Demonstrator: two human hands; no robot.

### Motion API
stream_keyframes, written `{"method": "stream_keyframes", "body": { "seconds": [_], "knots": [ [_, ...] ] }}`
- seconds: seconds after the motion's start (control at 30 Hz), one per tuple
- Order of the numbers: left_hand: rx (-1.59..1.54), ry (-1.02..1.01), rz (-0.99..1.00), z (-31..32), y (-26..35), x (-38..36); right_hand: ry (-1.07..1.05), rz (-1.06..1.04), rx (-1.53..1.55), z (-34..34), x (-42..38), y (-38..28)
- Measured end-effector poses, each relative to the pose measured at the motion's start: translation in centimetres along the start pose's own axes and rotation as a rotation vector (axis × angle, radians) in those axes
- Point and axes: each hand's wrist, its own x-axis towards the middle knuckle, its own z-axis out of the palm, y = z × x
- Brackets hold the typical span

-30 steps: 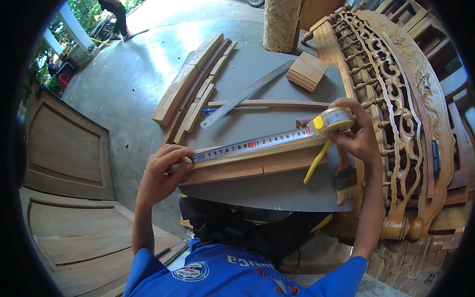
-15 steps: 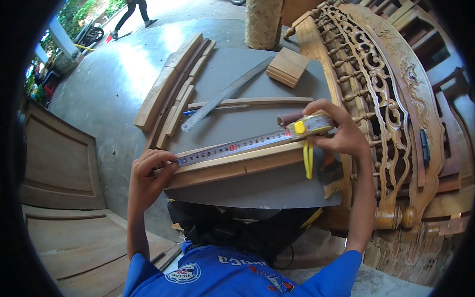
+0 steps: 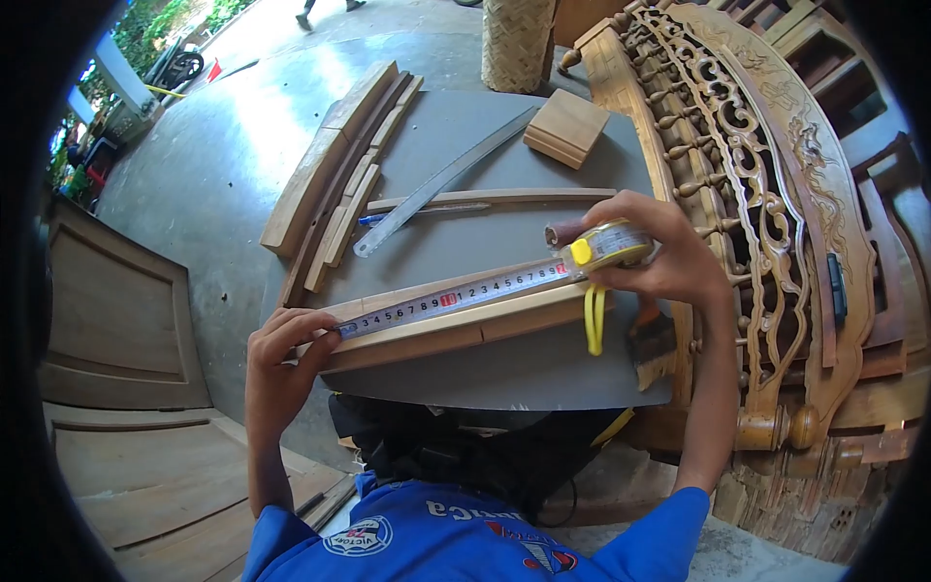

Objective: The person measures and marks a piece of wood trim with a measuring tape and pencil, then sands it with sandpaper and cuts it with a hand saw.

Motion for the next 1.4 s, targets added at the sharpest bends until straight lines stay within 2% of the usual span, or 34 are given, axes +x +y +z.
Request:
{"method": "stream_keyframes", "body": {
  "seconds": [0.2, 0.3, 0.47, 0.67, 0.77, 0.9, 1.0, 1.13, 1.17, 1.27, 1.4],
  "knots": [
    [0.033, -0.019, 0.087, -0.1, -0.7, 0.1, -0.005, -0.032, -0.041, -0.8, 0.2, -1.5],
    [-0.024, -0.02, 0.037, 0.0, -0.8, 0.0, -0.002, 0.002, -0.053, -0.3, -0.1, -1.3],
    [0.013, -0.031, 0.065, -0.1, -0.7, 0.0, -0.051, 0.038, -0.006, 0.0, 0.2, -0.8],
    [0.001, -0.037, 0.043, -0.1, -0.4, 0.0, 0.083, 0.033, -0.095, 1.0, -0.7, -1.1],
    [0.009, -0.027, 0.054, 0.0, -0.4, 0.0, 0.142, 0.3, 0.15, 1.7, -1.6, -0.3],
    [-0.001, -0.018, 0.062, -0.1, -0.3, -0.1, 0.164, 0.242, 0.252, 1.3, -1.4, 0.3],
    [-0.003, -0.013, 0.051, -0.1, -0.1, -0.2, 0.106, 0.041, 0.214, -0.4, -0.1, -0.6],
    [0.005, 0.023, 0.068, 0.2, -0.4, -0.5, 0.03, 0.095, 0.321, -2.2, 0.9, -2.3],
    [0.007, 0.032, 0.077, 0.2, -0.4, -0.5, 0.053, 0.122, 0.289, -2.3, 1.1, -2.4],
    [0.003, 0.047, 0.094, 0.3, -0.6, -0.5, 0.094, -0.032, 0.084, -2.6, 1.0, -2.2],
    [-0.001, 0.043, 0.1, 0.2, -0.6, -0.5, 0.214, -0.003, 0.149, -1.7, 0.4, -2.7]
  ]
}}
